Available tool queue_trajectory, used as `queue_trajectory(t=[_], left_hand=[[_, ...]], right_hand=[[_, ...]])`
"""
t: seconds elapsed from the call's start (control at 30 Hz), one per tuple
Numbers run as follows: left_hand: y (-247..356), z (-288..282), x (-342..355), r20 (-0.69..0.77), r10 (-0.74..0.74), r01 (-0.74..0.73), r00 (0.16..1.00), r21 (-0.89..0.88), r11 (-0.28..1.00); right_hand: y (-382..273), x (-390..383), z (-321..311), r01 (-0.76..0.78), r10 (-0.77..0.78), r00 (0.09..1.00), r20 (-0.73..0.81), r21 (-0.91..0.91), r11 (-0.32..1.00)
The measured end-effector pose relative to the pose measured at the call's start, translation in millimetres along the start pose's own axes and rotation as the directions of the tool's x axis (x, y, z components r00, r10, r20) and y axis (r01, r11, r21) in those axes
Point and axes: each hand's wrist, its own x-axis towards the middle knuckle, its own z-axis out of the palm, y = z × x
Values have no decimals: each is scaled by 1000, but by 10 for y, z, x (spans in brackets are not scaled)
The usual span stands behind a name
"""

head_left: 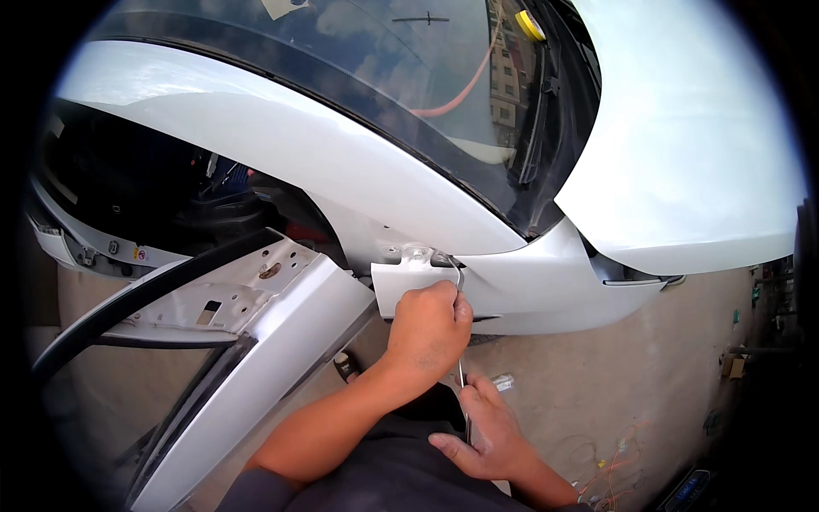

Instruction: The person removes a plastic trim piece from the front door area of a white car using a pry tool and a cloth. They then use pliers to pull out a wire or clip from the door hinge area. Finally, they handle a black plastic part and a small white fastener, appearing to prepare for reassembly.

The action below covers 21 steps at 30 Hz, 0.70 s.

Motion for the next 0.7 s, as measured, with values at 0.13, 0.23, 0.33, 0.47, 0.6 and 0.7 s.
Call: queue_trajectory(t=[0.13, 0.23, 0.33, 0.47, 0.6, 0.7], left_hand=[[-29, 93, 10, -20, 14, -15, 1000, -37, 999], [-98, 149, 12, -36, 6, -11, 999, -133, 991], [-156, 170, 33, 6, -5, 6, 1000, -212, 977], [-252, 175, 143, 219, -110, 200, 969, -446, 873], [-242, 163, 113, 439, -156, 432, 885, -651, 624], [-239, 87, -106, 410, -7, 324, 912, -709, 626]], right_hand=[[-43, 223, -76, -359, 366, 929, 47, -118, 926], [-26, 370, -18, -430, 425, 903, -68, -160, 888], [-15, 376, -5, -441, 415, 894, -169, -164, 882], [-97, 369, -49, -439, 407, 892, -199, -161, 884], [-130, 356, -151, -488, 473, 871, -133, -126, 864], [22, 149, -280, -486, 487, 873, -28, -129, 864]])
